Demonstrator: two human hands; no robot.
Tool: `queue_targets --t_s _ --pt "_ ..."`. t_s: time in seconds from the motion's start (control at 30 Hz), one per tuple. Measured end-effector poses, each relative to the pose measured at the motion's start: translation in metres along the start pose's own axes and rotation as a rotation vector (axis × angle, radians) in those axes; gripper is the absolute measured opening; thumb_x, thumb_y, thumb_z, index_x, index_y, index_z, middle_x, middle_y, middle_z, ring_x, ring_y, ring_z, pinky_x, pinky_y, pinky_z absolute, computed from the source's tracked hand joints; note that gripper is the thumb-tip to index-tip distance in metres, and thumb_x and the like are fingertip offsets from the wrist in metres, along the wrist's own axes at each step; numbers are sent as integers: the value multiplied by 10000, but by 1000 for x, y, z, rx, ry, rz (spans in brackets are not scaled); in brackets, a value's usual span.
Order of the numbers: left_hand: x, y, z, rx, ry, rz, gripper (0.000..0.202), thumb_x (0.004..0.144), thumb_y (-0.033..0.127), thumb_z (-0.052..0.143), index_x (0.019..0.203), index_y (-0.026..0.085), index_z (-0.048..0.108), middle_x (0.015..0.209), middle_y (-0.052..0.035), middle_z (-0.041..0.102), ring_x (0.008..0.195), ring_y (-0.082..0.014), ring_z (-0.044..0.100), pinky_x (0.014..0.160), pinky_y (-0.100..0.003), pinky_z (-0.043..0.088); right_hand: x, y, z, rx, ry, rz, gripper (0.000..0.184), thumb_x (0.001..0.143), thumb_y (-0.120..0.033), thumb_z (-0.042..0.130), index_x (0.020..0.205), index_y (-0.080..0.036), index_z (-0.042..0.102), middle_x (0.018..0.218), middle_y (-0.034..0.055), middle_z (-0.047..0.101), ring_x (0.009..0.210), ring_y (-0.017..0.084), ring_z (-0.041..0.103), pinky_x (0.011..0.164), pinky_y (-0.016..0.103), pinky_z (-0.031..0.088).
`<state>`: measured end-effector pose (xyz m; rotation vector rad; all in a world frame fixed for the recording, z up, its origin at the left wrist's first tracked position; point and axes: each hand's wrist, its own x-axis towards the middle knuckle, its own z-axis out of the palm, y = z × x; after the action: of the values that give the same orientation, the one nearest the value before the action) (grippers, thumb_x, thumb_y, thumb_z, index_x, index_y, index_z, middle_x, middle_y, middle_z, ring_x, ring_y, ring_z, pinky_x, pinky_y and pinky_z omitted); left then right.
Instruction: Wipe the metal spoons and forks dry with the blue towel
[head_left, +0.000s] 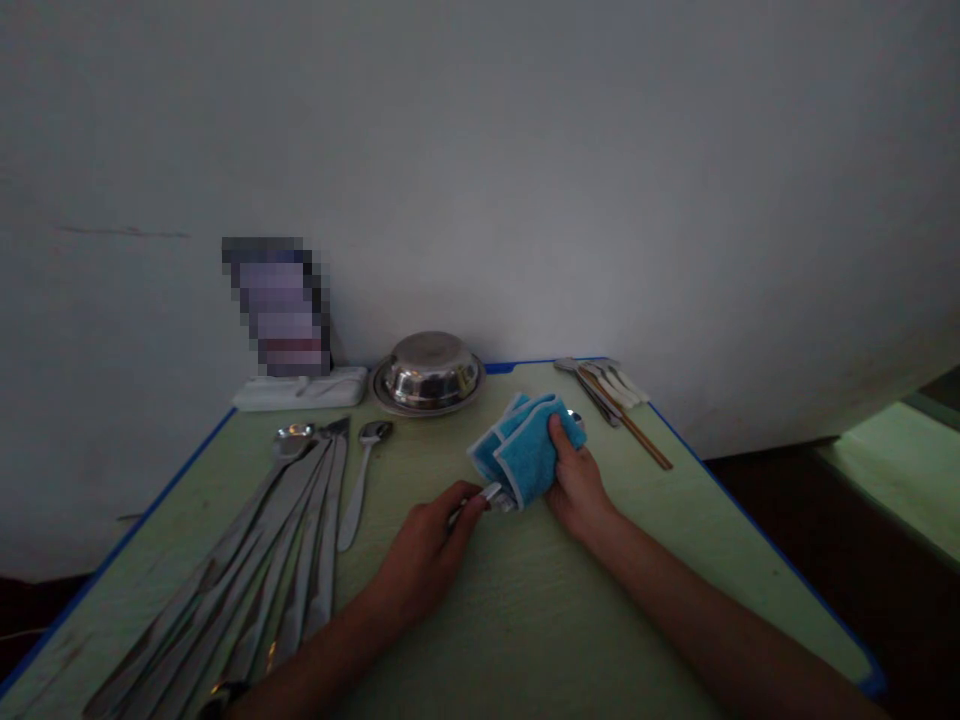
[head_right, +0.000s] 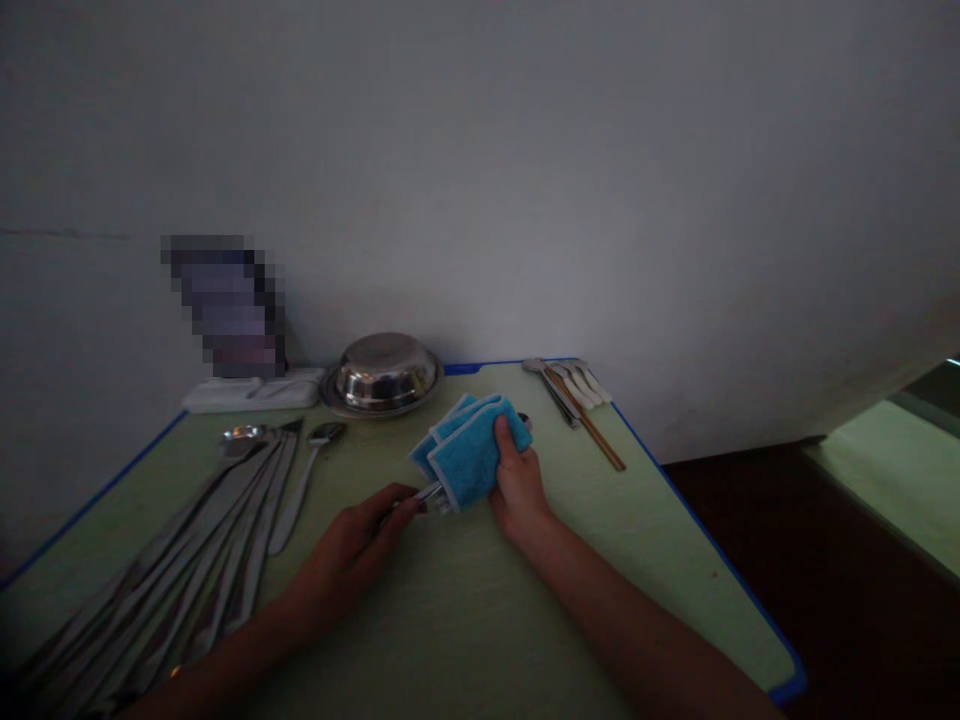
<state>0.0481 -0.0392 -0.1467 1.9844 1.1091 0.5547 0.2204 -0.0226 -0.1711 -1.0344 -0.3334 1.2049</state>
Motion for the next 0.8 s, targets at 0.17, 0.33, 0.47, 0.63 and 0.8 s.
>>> queue_targets --t_s 0.17,0.33,0.47,0.63,0.8 --pt "2 -3 1 -23 6 28 281 901 312 340 951 175 580 829 -18 662 756 -164 615 679 -231 424 -9 3 5 -27 -38 31 321 699 -422 656 887 -165 620 762 31 718 737 187 670 721 335 536" --pt "1 -4 1 3 35 40 279 904 329 340 949 181 572 798 -10 655 753 -160 615 667 -221 425 -4 -8 4 -91 -81 -30 328 651 -406 696 855 -156 637 766 31 713 744 190 659 715 334 523" --pt "-1 -3 0 43 53 25 297 903 357 332 931 172 563 712 1 636 633 -147 593 595 -221 412 11 -25 -6 -134 -34 -144 337 637 -430 693 853 -176 646 747 13 707 779 193 644 702 313 515" --pt "-2 -1 0 41 51 25 299 906 361 321 937 169 547 711 1 632 617 -143 585 570 -218 401 17 -29 -12 -138 60 -189 375 684 -494 618 901 -189 630 731 10 699 784 186 637 667 281 509" --pt "-3 -1 1 35 55 0 304 902 340 320 906 169 571 694 -3 627 632 -155 590 588 -224 410 0 -8 -1 -89 91 -95 378 736 -530 548 877 -180 586 774 31 699 658 167 638 612 289 517"
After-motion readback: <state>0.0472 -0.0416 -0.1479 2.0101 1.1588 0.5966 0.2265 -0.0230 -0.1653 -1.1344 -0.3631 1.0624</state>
